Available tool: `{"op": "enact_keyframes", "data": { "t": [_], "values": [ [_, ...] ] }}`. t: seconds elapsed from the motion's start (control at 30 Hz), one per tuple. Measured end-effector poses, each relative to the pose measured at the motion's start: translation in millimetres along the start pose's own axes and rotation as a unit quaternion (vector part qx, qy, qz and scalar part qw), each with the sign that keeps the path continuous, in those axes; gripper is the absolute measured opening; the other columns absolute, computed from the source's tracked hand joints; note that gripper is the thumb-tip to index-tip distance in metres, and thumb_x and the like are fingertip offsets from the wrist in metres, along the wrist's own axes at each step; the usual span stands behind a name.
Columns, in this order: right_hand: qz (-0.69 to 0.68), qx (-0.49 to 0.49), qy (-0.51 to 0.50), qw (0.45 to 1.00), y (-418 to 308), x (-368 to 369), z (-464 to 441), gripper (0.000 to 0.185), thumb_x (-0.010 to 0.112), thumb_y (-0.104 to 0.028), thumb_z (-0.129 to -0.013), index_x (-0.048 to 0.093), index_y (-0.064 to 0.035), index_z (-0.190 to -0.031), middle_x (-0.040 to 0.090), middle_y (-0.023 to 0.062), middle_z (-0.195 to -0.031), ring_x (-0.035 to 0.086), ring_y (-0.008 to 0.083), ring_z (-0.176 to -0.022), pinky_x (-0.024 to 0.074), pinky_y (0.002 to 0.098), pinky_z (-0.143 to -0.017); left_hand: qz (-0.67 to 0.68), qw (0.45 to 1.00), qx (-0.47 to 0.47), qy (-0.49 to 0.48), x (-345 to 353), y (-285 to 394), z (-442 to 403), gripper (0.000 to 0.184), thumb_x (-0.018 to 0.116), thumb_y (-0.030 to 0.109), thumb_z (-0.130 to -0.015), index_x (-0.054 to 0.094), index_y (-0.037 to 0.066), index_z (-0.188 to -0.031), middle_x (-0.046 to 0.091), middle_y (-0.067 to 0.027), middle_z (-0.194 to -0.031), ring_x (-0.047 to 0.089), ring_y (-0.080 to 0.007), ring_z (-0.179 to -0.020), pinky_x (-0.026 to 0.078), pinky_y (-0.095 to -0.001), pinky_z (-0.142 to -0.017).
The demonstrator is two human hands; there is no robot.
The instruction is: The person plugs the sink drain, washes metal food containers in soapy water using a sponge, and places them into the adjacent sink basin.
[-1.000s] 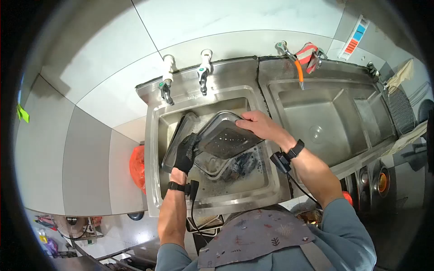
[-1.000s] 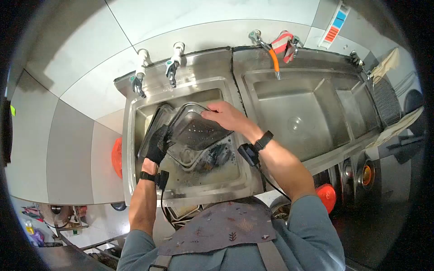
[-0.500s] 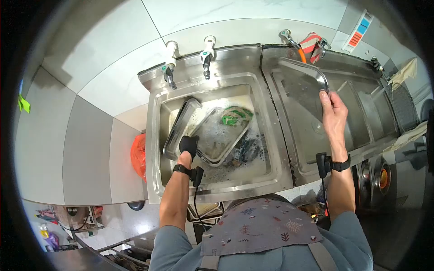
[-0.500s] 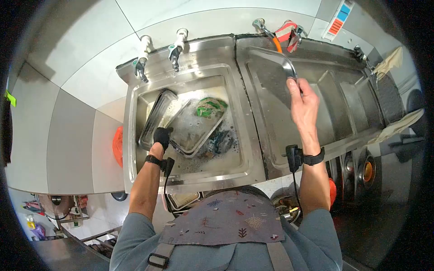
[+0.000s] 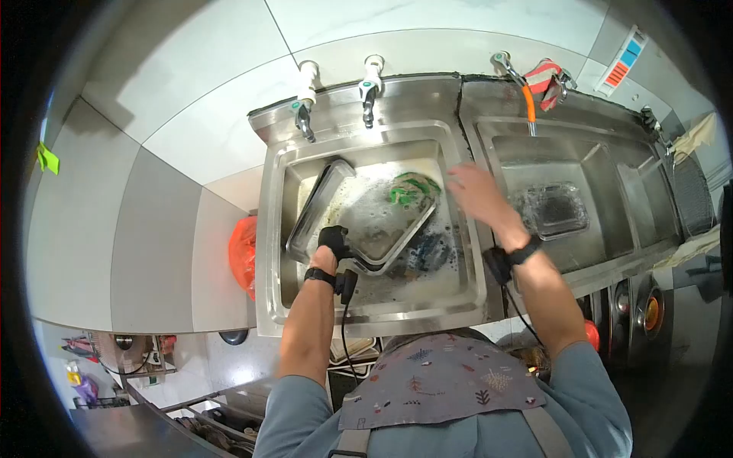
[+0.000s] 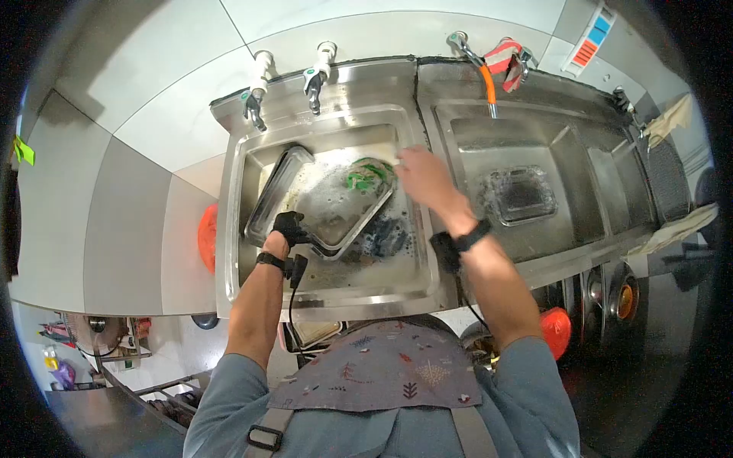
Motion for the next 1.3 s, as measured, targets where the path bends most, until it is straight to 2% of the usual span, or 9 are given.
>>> {"op": "enact_keyframes", "data": {
  "t": [0.3,0.4,0.73,0.87,0.97,1.1,1.17,1.23,1.3],
  "values": [
    [0.074,0.102,-0.199,0.972,31.3,185.1,-62.8,0.082,0.065,-0.032,-0.093,0.020,-0.0072,-0.158,0.029,0.0287,-0.155,0.037,0.0554,-0.134,0.0362,0.0583,-0.113,0.004,0.996,-0.044,0.073,-32.5,60.9,25.6,0.091,0.098,0.022,-0.056,0.057,0.005,-0.135,0.067,-0.0169,-0.124,0.065,-0.0338,-0.113,0.054,-0.0402,-0.097],
    [0.107,0.099,-0.255,0.956,25.0,204.3,-49.6,0.073,0.065,-0.031,-0.093,0.030,-0.0105,-0.154,0.033,0.0276,-0.153,0.036,0.0546,-0.135,0.0325,0.0625,-0.114,0.288,0.944,-0.158,0.028,-11.0,34.1,34.2,0.089,0.095,0.028,-0.063,0.054,0.005,-0.139,0.068,-0.0159,-0.123,0.067,-0.0336,-0.111,0.054,-0.0399,-0.095],
    [0.000,0.015,-0.336,0.942,-38.3,288.5,-8.9,0.043,0.059,-0.011,-0.090,0.045,-0.0037,-0.130,0.052,0.0305,-0.129,0.055,0.0506,-0.114,0.0470,0.0605,-0.090,-0.031,0.987,0.106,0.116,-15.5,52.6,21.7,0.037,0.080,0.028,-0.074,0.071,0.007,-0.102,0.070,-0.0148,-0.092,0.065,-0.0363,-0.084,0.054,-0.0427,-0.077],
    [-0.034,-0.069,-0.273,0.959,-85.3,289.0,-17.0,0.037,0.059,-0.008,-0.090,0.050,-0.0075,-0.126,0.053,0.0249,-0.122,0.054,0.0492,-0.111,0.0468,0.0602,-0.086,0.402,0.905,-0.088,0.107,28.6,10.1,13.4,0.025,0.071,0.016,-0.083,0.073,0.011,-0.108,0.071,-0.0139,-0.103,0.066,-0.0309,-0.101,0.052,-0.0377,-0.089],
    [-0.002,-0.135,-0.181,0.974,-93.2,281.3,-35.0,0.037,0.062,-0.012,-0.090,0.054,-0.0135,-0.126,0.051,0.0199,-0.115,0.052,0.0457,-0.109,0.0460,0.0607,-0.084,0.404,0.911,-0.050,0.059,4.6,44.2,20.1,0.025,0.066,0.013,-0.089,0.072,0.009,-0.113,0.071,-0.0141,-0.108,0.066,-0.0279,-0.103,0.052,-0.0358,-0.090],
    [0.016,-0.097,-0.179,0.979,-77.2,268.4,-70.5,0.038,0.064,-0.022,-0.092,0.053,-0.0143,-0.128,0.051,0.0207,-0.127,0.048,0.0433,-0.122,0.0402,0.0640,-0.094,0.037,0.997,0.014,0.065,-26.9,83.6,26.4,0.022,0.066,0.007,-0.087,0.068,0.001,-0.108,0.071,-0.0126,-0.103,0.068,-0.0284,-0.096,0.055,-0.0368,-0.081],
    [0.006,-0.070,-0.130,0.989,-50.3,261.1,-80.9,0.036,0.061,-0.021,-0.093,0.053,-0.0161,-0.128,0.053,0.0209,-0.127,0.048,0.0418,-0.123,0.0394,0.0637,-0.096,0.613,0.771,-0.158,0.068,9.9,44.6,28.3,0.016,0.066,0.005,-0.085,0.066,0.001,-0.100,0.072,-0.0126,-0.098,0.069,-0.0269,-0.085,0.055,-0.0353,-0.070],
    [0.027,-0.009,-0.122,0.992,-8.2,262.3,-89.4,0.033,0.056,-0.019,-0.095,0.053,-0.0137,-0.127,0.054,0.0212,-0.127,0.049,0.0408,-0.123,0.0386,0.0638,-0.099,0.325,0.936,-0.007,0.136,4.8,34.9,25.8,0.011,0.067,0.005,-0.085,0.066,0.002,-0.096,0.071,-0.0098,-0.092,0.069,-0.0231,-0.077,0.054,-0.0322,-0.063],
    [0.093,0.022,-0.144,0.985,25.1,251.5,-92.3,0.034,0.055,-0.018,-0.095,0.052,-0.0125,-0.129,0.054,0.0211,-0.129,0.048,0.0412,-0.125,0.0384,0.0644,-0.100,0.629,0.759,-0.146,0.079,-1.6,39.7,42.0,0.017,0.069,0.007,-0.085,0.067,0.001,-0.100,0.071,-0.0089,-0.092,0.070,-0.0245,-0.080,0.056,-0.0331,-0.069]
  ]
}}
Point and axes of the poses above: each hand's wrist, its own z-axis away from the middle knuckle, its own x-axis out of the palm, y = z × x, the point moved 9 cm from there along -z, towards the middle knuckle
